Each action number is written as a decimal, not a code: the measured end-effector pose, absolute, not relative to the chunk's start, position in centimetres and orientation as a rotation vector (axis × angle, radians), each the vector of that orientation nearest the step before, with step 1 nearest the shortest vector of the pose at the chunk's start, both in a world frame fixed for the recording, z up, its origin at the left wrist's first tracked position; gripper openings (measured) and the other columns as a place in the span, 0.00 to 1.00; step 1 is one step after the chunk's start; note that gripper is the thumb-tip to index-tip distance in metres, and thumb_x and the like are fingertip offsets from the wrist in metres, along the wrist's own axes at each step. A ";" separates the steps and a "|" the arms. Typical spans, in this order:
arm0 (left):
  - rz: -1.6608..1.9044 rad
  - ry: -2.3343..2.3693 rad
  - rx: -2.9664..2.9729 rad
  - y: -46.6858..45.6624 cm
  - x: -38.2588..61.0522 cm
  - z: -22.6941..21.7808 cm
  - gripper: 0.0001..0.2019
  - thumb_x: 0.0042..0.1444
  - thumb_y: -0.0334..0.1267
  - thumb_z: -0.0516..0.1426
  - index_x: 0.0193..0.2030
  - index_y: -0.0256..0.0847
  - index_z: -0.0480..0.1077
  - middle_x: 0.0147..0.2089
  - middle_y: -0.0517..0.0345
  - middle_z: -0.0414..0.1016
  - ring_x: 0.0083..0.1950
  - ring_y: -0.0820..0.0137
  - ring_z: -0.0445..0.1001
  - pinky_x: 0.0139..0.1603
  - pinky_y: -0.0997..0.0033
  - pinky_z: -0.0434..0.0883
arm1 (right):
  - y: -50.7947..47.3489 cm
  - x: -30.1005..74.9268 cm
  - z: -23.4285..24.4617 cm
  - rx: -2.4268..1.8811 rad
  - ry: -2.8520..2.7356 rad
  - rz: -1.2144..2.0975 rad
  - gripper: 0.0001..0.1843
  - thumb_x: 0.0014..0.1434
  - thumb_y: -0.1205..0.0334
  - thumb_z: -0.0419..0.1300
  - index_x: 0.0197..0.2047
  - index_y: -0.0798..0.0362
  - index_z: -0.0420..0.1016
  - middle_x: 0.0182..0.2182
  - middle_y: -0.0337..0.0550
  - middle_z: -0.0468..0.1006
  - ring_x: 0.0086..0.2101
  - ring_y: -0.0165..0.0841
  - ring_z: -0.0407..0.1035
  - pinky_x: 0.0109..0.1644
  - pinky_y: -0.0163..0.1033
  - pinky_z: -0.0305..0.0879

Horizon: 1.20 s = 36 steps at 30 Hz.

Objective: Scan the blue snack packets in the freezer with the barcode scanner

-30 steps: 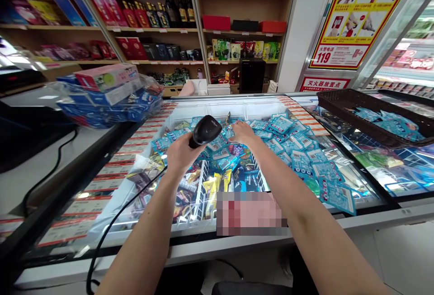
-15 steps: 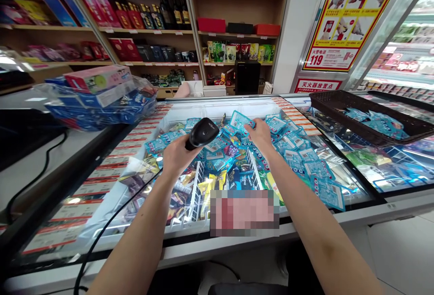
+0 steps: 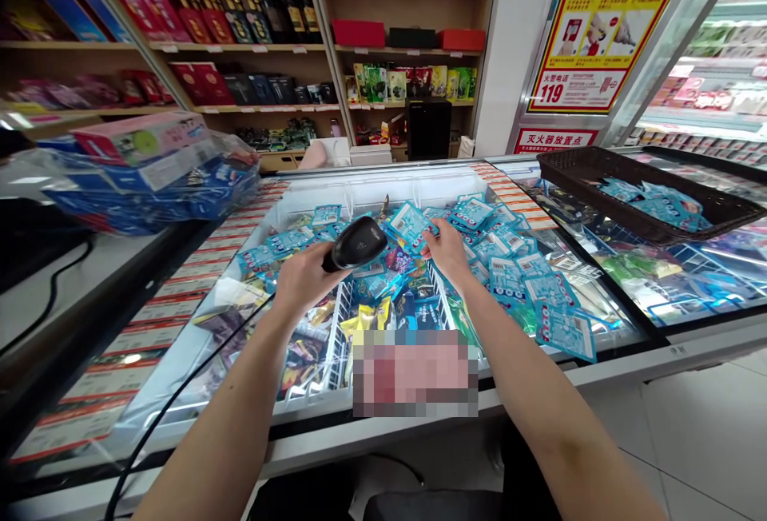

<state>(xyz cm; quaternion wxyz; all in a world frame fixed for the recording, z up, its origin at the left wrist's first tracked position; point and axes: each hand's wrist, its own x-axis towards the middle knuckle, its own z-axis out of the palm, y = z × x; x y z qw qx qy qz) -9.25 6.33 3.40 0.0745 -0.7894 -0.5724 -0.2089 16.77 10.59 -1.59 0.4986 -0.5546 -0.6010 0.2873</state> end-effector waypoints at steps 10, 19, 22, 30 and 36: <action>-0.536 -1.688 -2.388 6.2 -9.1 3.6 0.17 0.50 0.49 0.53 0.45 0.45 0.69 0.42 0.56 0.75 0.39 0.64 0.73 0.31 0.72 0.62 | 10.0 16.2 -1.2 -1.386 -1.477 0.667 0.21 0.56 0.53 0.52 0.51 0.54 0.62 0.18 0.34 0.73 0.19 0.30 0.70 0.26 0.36 0.69; -0.566 -1.752 -2.352 6.2 -9.2 3.7 0.16 0.50 0.49 0.54 0.44 0.46 0.69 0.42 0.57 0.75 0.40 0.64 0.73 0.31 0.72 0.60 | 9.9 16.7 -0.6 -1.508 -1.441 0.624 0.22 0.57 0.55 0.50 0.53 0.54 0.60 0.20 0.36 0.73 0.19 0.32 0.70 0.27 0.38 0.69; -0.584 -1.777 -2.325 6.3 -9.4 3.7 0.16 0.50 0.50 0.53 0.43 0.45 0.70 0.40 0.57 0.75 0.39 0.64 0.73 0.30 0.72 0.60 | 9.9 17.6 -0.4 -1.577 -1.401 0.486 0.21 0.57 0.55 0.49 0.52 0.54 0.62 0.22 0.39 0.74 0.20 0.33 0.69 0.28 0.39 0.68; -0.585 -1.825 -2.271 6.6 -9.5 3.5 0.17 0.49 0.50 0.54 0.44 0.46 0.69 0.40 0.56 0.76 0.40 0.62 0.73 0.29 0.72 0.58 | 11.1 19.6 -1.5 -1.570 -1.262 0.430 0.27 0.57 0.59 0.48 0.58 0.58 0.50 0.32 0.44 0.75 0.27 0.33 0.72 0.34 0.38 0.68; -0.625 -1.871 -2.237 6.6 -9.8 3.5 0.18 0.50 0.52 0.53 0.43 0.46 0.70 0.40 0.55 0.76 0.40 0.62 0.73 0.30 0.72 0.60 | 10.8 19.8 -1.2 -1.692 -1.351 0.172 0.24 0.54 0.61 0.52 0.53 0.57 0.58 0.43 0.51 0.71 0.37 0.34 0.69 0.47 0.43 0.63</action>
